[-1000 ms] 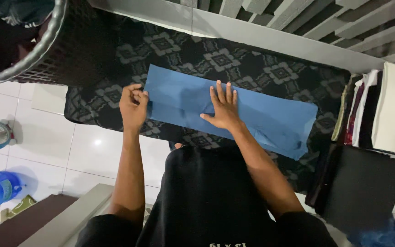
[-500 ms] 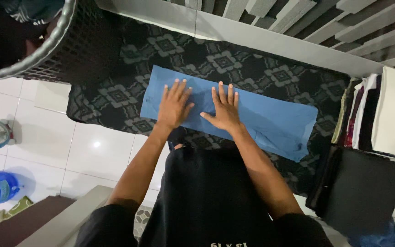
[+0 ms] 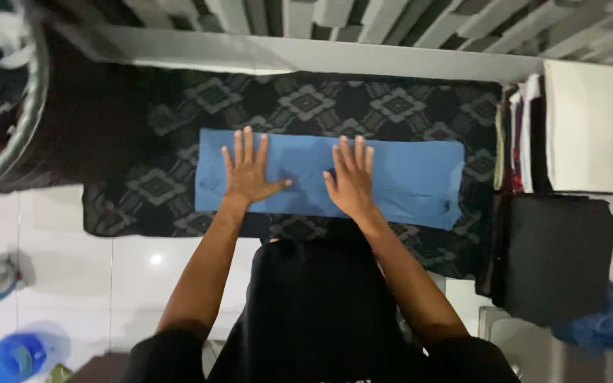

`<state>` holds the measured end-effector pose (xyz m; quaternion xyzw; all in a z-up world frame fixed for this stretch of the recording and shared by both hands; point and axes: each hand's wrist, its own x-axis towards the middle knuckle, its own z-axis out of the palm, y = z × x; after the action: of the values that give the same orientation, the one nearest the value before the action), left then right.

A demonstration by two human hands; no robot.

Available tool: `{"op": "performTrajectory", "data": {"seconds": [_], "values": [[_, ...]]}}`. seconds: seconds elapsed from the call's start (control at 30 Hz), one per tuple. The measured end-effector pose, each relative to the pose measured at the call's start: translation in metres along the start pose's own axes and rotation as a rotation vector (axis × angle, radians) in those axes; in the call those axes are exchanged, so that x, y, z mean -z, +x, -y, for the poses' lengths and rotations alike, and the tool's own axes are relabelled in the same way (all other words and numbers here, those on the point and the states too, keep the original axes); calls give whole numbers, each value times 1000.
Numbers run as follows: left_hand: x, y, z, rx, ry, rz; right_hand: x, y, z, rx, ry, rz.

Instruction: Folding a blue t-shirt and placing it onto a stack of organized clothes.

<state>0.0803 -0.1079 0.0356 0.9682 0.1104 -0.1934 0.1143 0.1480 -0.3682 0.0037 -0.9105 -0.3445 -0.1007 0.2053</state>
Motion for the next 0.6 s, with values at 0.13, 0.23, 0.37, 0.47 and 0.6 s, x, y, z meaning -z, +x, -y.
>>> {"op": "performTrajectory", "data": {"seconds": [0.13,0.23,0.37,0.47,0.6], "values": [[16,-9,-15,-17,-34,25,9,-48,-78,-218,-254,-141],[24,-7,-26,18,-4,38,31,-65,-126,-333,-342,-156],[25,-10,-38,59,-8,2,56,-69,-170,-399,-301,34],[21,-3,-45,124,-8,-4,52,-59,-196,-413,-257,71],[3,7,-52,166,-73,-86,50,-58,-220,-419,40,-266]]}}
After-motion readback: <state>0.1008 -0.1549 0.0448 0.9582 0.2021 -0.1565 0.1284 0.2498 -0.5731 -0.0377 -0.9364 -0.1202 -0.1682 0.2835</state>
